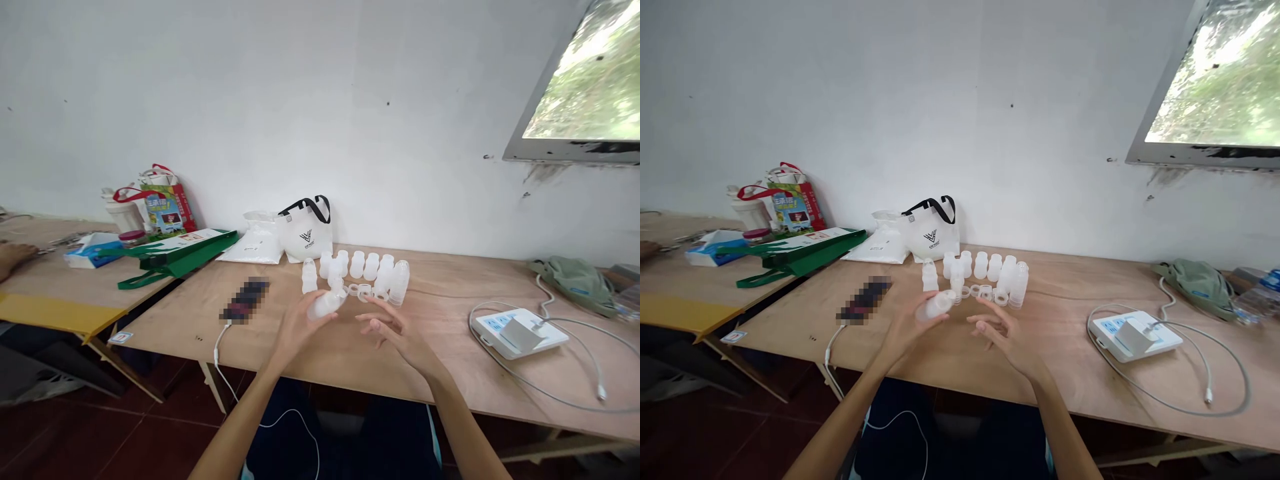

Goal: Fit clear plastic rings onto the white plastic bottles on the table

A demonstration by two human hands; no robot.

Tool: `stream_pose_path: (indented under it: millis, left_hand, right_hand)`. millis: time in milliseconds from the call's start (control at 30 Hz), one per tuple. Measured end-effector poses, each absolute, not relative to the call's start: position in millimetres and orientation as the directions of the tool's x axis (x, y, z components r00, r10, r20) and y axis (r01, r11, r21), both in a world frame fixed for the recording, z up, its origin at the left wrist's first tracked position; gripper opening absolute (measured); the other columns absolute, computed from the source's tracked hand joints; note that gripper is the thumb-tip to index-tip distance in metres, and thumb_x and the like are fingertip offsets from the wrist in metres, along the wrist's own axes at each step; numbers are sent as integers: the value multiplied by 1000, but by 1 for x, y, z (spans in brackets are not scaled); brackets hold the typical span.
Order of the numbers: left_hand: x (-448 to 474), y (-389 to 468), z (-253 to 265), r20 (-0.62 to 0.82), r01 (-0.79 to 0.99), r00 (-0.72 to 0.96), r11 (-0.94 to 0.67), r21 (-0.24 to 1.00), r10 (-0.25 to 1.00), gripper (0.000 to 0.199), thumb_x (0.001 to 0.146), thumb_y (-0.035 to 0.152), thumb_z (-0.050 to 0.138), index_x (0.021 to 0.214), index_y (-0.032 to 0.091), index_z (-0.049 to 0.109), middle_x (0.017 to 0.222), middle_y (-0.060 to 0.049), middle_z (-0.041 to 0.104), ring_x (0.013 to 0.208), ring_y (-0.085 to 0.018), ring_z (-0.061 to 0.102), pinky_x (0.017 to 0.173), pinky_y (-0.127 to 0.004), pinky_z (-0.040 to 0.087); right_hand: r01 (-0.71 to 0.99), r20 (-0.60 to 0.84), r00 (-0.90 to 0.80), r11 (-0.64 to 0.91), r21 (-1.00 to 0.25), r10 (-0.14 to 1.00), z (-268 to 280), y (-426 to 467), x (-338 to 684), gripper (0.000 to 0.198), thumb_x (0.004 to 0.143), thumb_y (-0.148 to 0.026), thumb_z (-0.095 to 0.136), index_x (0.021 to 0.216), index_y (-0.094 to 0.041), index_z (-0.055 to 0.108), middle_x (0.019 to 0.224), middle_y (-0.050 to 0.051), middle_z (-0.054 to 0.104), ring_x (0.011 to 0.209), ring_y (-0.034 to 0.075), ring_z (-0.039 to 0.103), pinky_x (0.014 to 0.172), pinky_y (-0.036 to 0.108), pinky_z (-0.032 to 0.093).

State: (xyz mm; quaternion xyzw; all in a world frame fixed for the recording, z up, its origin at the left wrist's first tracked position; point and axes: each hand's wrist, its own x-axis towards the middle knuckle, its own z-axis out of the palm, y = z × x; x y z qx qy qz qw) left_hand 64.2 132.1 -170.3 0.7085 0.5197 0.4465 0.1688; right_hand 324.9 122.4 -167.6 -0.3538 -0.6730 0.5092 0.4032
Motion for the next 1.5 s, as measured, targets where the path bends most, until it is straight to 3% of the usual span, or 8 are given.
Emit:
stream_pose_path:
  millis: [167,400,633,1000,1167,1233,1333,1500]
  left_hand:
    - [29,150,-178,322,528,-132,-208,823,937,50,84,50,72,124,22,59,127,-8,69,114,-28,67,101,-43,51]
    - [14,172,-205,256,280,-73,-227,933,964,54,85,47,70,128,19,52,137,-15,61,121,-27,64,99,-40,54]
    - [20,168,-203,399,675,-209,-163,719,893,52,87,59,66,123,21,66,115,-10,67,93,-25,66,83,-37,52]
    - [26,172,-208,347,601,-241,-142,787,906,60,90,58,62,138,23,55,124,-10,69,107,-29,67,91,-41,51]
    - [36,158,-190,658,714,-339,-272,645,672,50,92,54,60,128,20,58,123,-12,66,112,-30,63,96,-43,49]
    - [44,149,-184,726,710,-254,-386,588,639,35,97,48,52,113,20,64,110,-10,69,101,-26,65,93,-39,50]
    - [59,137,-181,604,650,54,-488,583,795,26,99,41,48,99,22,66,95,-5,71,87,-20,65,85,-33,51]
    - [87,130,-204,305,653,419,-517,553,855,24,95,22,52,113,24,68,126,-5,68,121,-23,60,108,-39,46]
  right_hand:
    - [338,44,-453,218,-915,890,-177,129,330,59,98,-56,59,150,-32,47,123,8,71,100,23,71,82,39,59]
    - [659,108,-406,372,-654,908,-208,146,325,35,101,-48,52,124,-29,69,108,4,74,95,24,68,87,41,53]
    - [699,166,-421,435,-568,892,-218,151,317,32,102,-45,46,114,-28,71,99,3,68,84,20,65,76,34,50]
    - [715,188,-388,424,-556,902,-215,150,315,29,102,-36,50,124,-26,65,99,3,68,84,19,64,77,33,47]
    - [736,202,-383,430,-523,901,-218,150,314,24,103,-32,50,119,-27,66,104,2,67,90,19,66,76,31,47]
    - [777,239,-380,449,-442,893,-220,147,312,24,103,-31,49,117,-26,67,109,5,65,98,22,65,80,33,49]
    - [805,297,-437,516,-291,849,-221,142,308,25,104,-28,48,117,-23,68,114,9,64,107,26,62,92,41,48]
    - [782,338,-506,587,-209,794,-230,139,303,32,105,-23,43,131,-23,61,139,11,58,128,27,55,107,47,42]
